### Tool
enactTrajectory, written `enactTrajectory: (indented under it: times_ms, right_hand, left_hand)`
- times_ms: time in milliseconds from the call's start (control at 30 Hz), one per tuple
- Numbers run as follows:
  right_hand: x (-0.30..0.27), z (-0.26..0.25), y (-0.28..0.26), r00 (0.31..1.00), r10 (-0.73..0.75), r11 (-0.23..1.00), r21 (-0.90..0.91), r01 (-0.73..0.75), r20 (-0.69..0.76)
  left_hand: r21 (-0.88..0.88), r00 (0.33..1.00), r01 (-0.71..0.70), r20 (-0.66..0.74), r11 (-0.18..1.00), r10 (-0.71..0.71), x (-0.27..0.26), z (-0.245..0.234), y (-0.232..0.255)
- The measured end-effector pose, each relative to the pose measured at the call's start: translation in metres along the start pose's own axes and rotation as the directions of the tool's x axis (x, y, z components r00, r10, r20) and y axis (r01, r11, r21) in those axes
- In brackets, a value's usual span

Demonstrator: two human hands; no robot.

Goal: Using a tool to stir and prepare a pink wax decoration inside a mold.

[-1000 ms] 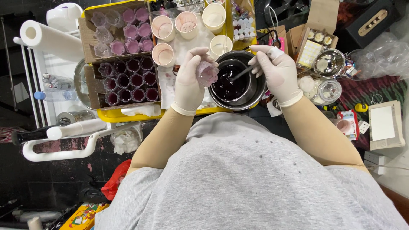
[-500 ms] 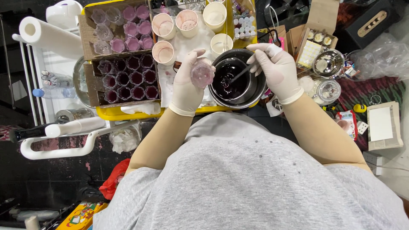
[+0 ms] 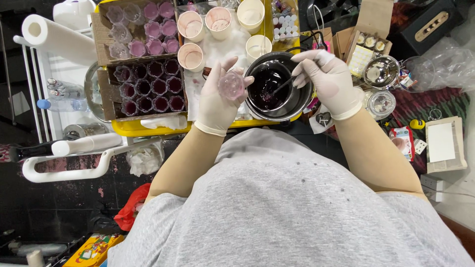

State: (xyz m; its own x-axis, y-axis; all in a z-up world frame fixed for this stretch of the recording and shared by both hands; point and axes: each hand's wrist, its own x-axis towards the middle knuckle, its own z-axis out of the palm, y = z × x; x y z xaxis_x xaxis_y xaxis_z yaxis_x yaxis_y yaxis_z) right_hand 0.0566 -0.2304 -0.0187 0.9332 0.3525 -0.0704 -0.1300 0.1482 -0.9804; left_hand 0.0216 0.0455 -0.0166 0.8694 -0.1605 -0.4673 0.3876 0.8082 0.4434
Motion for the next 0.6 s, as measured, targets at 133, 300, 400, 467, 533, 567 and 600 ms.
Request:
enactTrajectory:
  times_ms: [133, 300, 400, 467, 533, 567, 600]
  right_hand:
    - [0.002, 0.001, 0.005, 0.990, -0.020, 1.000, 0.002, 0.021, -0.142]
    - [-0.003, 0.003, -0.003, 0.999, -0.021, 1.000, -0.017, 0.020, -0.025]
    - [-0.002, -0.001, -0.002, 0.986, -0.067, 0.998, -0.007, 0.067, -0.152]
    - [-0.006, 0.003, -0.006, 0.991, -0.074, 0.997, -0.015, 0.072, -0.113]
    - [-0.008, 0.004, -0.005, 0.994, -0.077, 0.997, -0.020, 0.076, -0.076]
    - [-0.009, 0.002, -0.003, 0.997, -0.058, 0.998, -0.036, 0.056, -0.050]
    - [-0.010, 0.001, -0.002, 0.999, -0.038, 0.998, -0.051, 0.037, -0.025]
  left_hand:
    - [-0.044, 0.995, 0.026, 0.101, 0.999, -0.022, -0.005, -0.002, 0.002]
    - [0.056, 0.958, 0.039, 0.281, 0.998, -0.053, -0.019, 0.012, 0.009]
    - [0.027, 0.949, 0.034, 0.313, 0.999, -0.040, -0.016, 0.008, 0.005]
    - [0.019, 0.945, 0.052, 0.321, 0.998, -0.055, -0.017, 0.010, 0.006]
    - [0.012, 0.942, 0.072, 0.327, 0.997, -0.072, -0.015, 0.008, 0.005]
    - [0.025, 0.922, 0.101, 0.372, 0.995, -0.104, -0.011, 0.006, 0.003]
    - [0.040, 0.899, 0.130, 0.416, 0.991, -0.135, -0.008, 0.003, 0.002]
